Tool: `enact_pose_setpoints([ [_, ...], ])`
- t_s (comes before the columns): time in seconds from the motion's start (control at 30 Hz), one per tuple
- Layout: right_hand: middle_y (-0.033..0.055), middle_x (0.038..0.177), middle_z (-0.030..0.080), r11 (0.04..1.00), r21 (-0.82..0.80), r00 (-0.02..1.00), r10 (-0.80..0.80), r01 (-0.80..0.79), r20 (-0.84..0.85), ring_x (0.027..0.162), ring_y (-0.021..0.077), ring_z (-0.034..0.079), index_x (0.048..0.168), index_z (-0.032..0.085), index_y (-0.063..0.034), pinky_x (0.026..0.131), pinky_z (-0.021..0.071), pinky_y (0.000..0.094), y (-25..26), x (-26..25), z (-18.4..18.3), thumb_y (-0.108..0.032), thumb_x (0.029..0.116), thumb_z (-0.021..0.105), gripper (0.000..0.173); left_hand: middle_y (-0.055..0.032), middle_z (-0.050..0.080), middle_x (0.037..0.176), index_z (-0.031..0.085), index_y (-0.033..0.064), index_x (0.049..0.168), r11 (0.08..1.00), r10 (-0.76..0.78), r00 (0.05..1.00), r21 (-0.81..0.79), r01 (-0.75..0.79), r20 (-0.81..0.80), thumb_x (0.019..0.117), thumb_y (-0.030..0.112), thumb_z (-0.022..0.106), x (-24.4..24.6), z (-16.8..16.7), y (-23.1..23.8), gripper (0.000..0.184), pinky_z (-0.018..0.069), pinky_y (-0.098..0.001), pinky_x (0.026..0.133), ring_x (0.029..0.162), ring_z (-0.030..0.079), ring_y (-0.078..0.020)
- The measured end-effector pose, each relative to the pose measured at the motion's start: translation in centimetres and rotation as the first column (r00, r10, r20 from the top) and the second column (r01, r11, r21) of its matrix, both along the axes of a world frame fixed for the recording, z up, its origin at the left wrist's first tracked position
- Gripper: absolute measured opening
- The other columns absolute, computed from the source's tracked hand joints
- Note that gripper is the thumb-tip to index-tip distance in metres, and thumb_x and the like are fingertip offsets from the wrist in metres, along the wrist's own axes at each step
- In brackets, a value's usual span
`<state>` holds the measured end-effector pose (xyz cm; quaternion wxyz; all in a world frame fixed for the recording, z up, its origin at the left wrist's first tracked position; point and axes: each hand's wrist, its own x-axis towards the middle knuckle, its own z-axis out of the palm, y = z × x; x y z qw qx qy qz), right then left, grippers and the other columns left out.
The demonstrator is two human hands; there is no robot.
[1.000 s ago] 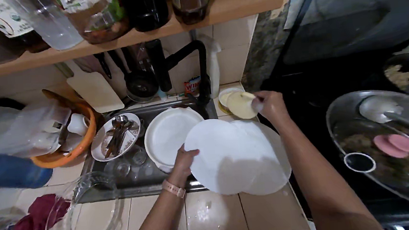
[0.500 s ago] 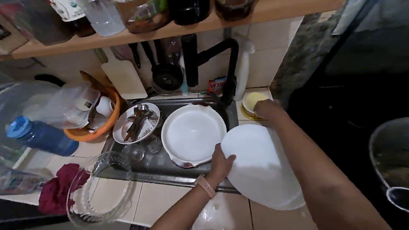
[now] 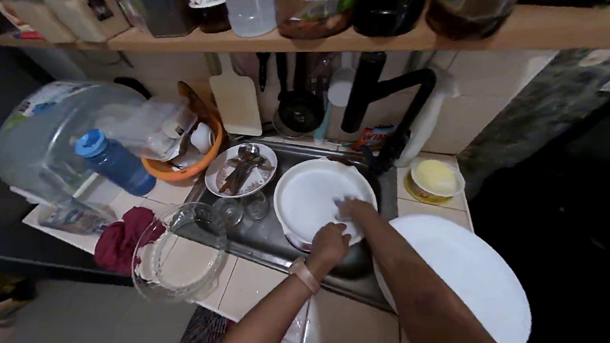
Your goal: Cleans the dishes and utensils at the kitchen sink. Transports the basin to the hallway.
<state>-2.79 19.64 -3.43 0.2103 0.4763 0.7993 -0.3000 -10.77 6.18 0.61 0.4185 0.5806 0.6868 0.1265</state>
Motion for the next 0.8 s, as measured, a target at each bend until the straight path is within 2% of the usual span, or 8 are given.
enact_pose_setpoints([
  [0.07, 0.0309, 0.153, 0.045, 0.999, -0.019, 0.996, -0.037, 0.038, 0.079, 0.146, 0.0490, 0.037, 0.146, 0.050, 0.0064, 0.118, 0.0241, 0.0684, -3.2, -1.8, 0.7, -0.027, 0.1072, 0.052, 0.051, -0.0249, 0.058, 0.140, 0.055, 0.0005, 0.144, 0.997, 0.070, 0.998, 0.010, -0.070, 0.002, 0.1082, 0.020, 0.049, -2.5, 0.1, -0.3, 0.041, 0.0424, -0.0521, 0.112, 0.131, 0.057, -0.0372],
  [0.17, 0.0277, 0.152, 0.048, 0.995, -0.080, 0.997, -0.058, 0.062, 0.054, 0.145, 0.0429, 0.042, 0.145, 0.051, 0.0063, 0.118, 0.0297, 0.0611, -5.6, -4.7, -0.5, -0.029, 0.1103, 0.045, 0.050, -0.0257, 0.057, 0.140, 0.055, -0.0009, 0.143, 0.989, 0.145, 0.989, 0.022, -0.145, 0.003, 0.1082, 0.019, 0.049, -5.6, -0.1, -1.0, 0.041, 0.0415, -0.0524, 0.112, 0.131, 0.055, -0.0384],
  [0.33, 0.0300, 0.149, 0.049, 0.991, -0.063, 0.987, 0.125, -0.119, 0.099, 0.143, 0.0440, 0.044, 0.141, 0.052, 0.0103, 0.117, 0.0326, 0.0603, -5.0, -6.1, -2.0, -0.020, 0.1111, 0.040, 0.044, -0.0277, 0.056, 0.141, 0.055, -0.0030, 0.143, 0.982, 0.156, 0.987, 0.101, -0.158, 0.030, 0.1060, 0.015, 0.053, -8.6, -1.8, -2.0, 0.042, 0.0371, -0.0474, 0.117, 0.136, 0.051, -0.0382],
  [0.4, 0.0306, 0.153, 0.045, 0.999, -0.020, 0.988, 0.041, -0.039, 0.152, 0.146, 0.0438, 0.041, 0.146, 0.046, 0.0112, 0.119, 0.0311, 0.0578, -4.5, -6.1, -2.1, -0.016, 0.1115, 0.037, 0.045, -0.0285, 0.055, 0.142, 0.056, -0.0048, 0.142, 0.981, 0.146, 0.988, 0.124, -0.151, 0.055, 0.1049, 0.014, 0.054, -9.3, -2.9, -2.3, 0.041, 0.0350, -0.0472, 0.119, 0.138, 0.049, -0.0390],
  [0.5, 0.0316, 0.157, 0.038, 0.992, 0.058, 0.988, -0.118, 0.112, 0.097, 0.150, 0.0426, 0.034, 0.149, 0.039, 0.0139, 0.122, 0.0271, 0.0528, -3.9, -6.6, -3.6, -0.012, 0.1104, 0.039, 0.046, -0.0285, 0.055, 0.143, 0.059, -0.0081, 0.137, 0.978, 0.086, 0.993, 0.182, -0.099, 0.080, 0.1027, 0.010, 0.057, -10.1, -4.3, -2.5, 0.039, 0.0320, -0.0462, 0.121, 0.140, 0.047, -0.0396],
  [0.6, 0.0318, 0.155, 0.040, 1.000, 0.007, 0.993, -0.005, 0.005, 0.119, 0.148, 0.0429, 0.036, 0.148, 0.041, 0.0131, 0.122, 0.0278, 0.0533, -3.9, -7.1, -2.9, -0.017, 0.1102, 0.044, 0.048, -0.0282, 0.054, 0.144, 0.060, -0.0076, 0.136, 0.977, 0.010, 0.999, 0.213, -0.016, 0.033, 0.1026, 0.010, 0.056, -10.4, -5.0, -2.5, 0.038, 0.0292, -0.0460, 0.122, 0.141, 0.045, -0.0401],
  [0.7, 0.0295, 0.152, 0.046, 0.989, 0.067, 0.991, -0.131, 0.130, 0.012, 0.146, 0.0412, 0.040, 0.144, 0.048, 0.0105, 0.121, 0.0301, 0.0523, -2.5, -6.4, -4.2, -0.015, 0.1071, 0.052, 0.045, -0.0270, 0.054, 0.145, 0.061, -0.0059, 0.135, 0.976, -0.002, 1.000, 0.220, 0.002, -0.002, 0.1032, 0.012, 0.056, -10.3, -5.4, -2.5, 0.037, 0.0286, -0.0456, 0.122, 0.142, 0.044, -0.0393],
  [0.8, 0.0303, 0.153, 0.044, 0.986, 0.052, 0.980, -0.153, 0.160, -0.128, 0.146, 0.0415, 0.040, 0.147, 0.044, 0.0108, 0.121, 0.0298, 0.0530, -4.6, -4.8, -2.6, -0.014, 0.1108, 0.041, 0.044, -0.0267, 0.055, 0.145, 0.062, -0.0060, 0.135, 0.973, -0.007, 1.000, 0.231, 0.008, -0.006, 0.1037, 0.012, 0.055, -10.3, -5.4, -2.5, 0.037, 0.0281, -0.0456, 0.123, 0.142, 0.044, -0.0391],
])
